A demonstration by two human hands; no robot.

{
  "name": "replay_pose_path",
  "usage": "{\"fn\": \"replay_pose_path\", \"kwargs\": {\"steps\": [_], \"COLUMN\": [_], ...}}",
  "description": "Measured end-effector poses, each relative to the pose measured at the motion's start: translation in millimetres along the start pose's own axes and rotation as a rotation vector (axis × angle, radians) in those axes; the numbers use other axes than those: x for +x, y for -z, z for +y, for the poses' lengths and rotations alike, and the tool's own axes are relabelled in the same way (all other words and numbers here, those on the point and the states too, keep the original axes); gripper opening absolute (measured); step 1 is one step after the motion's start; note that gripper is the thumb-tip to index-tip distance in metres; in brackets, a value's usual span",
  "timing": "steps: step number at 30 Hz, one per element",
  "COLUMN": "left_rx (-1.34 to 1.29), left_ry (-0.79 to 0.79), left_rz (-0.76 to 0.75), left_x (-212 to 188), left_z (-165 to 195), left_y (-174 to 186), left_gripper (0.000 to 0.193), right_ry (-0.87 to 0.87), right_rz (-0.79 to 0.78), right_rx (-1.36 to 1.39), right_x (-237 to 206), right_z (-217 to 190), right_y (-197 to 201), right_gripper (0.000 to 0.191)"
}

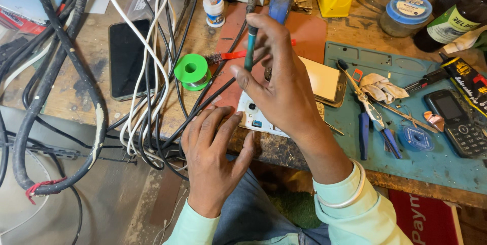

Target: The person uses a screwdriver and tweezers to remove screws and small components from the back of a white mobile phone. They work on the phone's internal parts, including the battery area, and place removed screws on the workbench.

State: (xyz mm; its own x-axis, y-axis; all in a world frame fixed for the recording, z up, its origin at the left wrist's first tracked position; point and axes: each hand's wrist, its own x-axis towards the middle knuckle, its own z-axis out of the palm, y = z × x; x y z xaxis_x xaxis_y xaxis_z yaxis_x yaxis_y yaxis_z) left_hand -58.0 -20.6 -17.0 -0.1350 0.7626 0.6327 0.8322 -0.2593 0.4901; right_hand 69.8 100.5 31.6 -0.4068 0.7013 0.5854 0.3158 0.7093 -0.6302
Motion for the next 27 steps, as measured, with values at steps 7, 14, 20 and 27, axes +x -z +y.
{"fn": "replay_pose_path", "kwargs": {"steps": [7,14,20,27], "left_rx": [-0.009,-0.002,-0.02,-0.028], "left_ry": [0.003,0.002,0.025,0.03], "left_rz": [-0.003,-0.006,0.006,0.019], "left_x": [0,0,0,0], "left_z": [-1,0,0,0], "left_y": [0,0,-2,-2], "left_gripper": [0.042,0.043,0.045,0.043], "right_ry": [-0.061,-0.085,-0.071,-0.069], "right_rz": [0.039,0.043,0.002,0.002], "right_rx": [0.201,0.297,0.428,0.445], "right_x": [-6,-17,-42,-55], "right_z": [7,5,-14,-19], "right_y": [-2,4,6,2], "right_gripper": [0.073,0.071,0.071,0.072]}}
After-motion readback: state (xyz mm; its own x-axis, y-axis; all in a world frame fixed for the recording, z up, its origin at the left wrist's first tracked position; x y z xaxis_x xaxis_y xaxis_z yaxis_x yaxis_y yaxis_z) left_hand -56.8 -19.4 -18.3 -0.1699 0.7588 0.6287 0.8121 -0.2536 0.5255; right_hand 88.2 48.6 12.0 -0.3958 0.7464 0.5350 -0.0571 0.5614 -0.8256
